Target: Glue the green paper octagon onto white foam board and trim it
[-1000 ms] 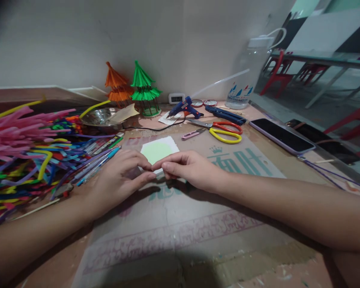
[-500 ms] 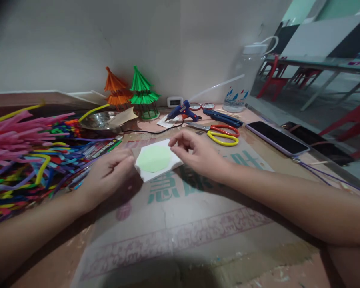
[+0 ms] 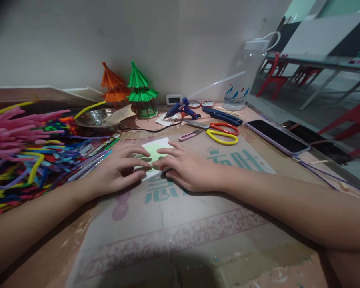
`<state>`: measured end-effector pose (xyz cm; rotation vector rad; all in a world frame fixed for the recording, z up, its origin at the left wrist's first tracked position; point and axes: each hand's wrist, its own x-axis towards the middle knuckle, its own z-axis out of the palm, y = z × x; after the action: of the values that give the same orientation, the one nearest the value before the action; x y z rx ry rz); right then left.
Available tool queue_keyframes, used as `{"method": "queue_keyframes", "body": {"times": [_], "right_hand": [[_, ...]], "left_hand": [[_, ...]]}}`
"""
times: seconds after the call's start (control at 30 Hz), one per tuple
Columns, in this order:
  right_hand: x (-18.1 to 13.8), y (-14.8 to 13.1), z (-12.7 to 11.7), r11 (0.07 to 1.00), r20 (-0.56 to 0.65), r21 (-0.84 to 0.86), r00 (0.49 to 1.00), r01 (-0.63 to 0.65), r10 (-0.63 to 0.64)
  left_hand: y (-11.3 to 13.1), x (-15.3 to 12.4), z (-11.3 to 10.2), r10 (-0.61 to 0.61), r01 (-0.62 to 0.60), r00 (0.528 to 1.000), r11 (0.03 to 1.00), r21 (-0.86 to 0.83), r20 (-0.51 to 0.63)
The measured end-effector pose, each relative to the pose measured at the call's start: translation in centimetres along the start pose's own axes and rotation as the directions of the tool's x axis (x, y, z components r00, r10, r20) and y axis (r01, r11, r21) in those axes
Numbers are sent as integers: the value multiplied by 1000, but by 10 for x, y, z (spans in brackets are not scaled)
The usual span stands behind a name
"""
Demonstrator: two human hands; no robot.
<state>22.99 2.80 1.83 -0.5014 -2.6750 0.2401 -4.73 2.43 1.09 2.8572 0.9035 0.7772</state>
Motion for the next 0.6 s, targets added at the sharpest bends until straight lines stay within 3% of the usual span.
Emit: {"method": "queue_keyframes", "body": {"times": [0.13, 0.3, 0.53, 0.6], "right_hand": [[4, -4, 3, 996, 51, -81, 998, 48, -44], [3, -9, 1, 956, 140, -217, 975, 198, -170], [7, -13, -1, 945, 148, -244, 972, 216, -184], [8, -13, 1, 959, 98, -210, 980, 191, -174]], "left_hand": [[0, 0, -3, 109, -111, 994, 988, 104, 28], [6, 2, -8, 187, -207, 977, 948, 241, 100], [8, 5, -6, 197, -217, 976, 935, 281, 97], [7, 4, -4, 158, -172, 985, 951, 257, 72]]}}
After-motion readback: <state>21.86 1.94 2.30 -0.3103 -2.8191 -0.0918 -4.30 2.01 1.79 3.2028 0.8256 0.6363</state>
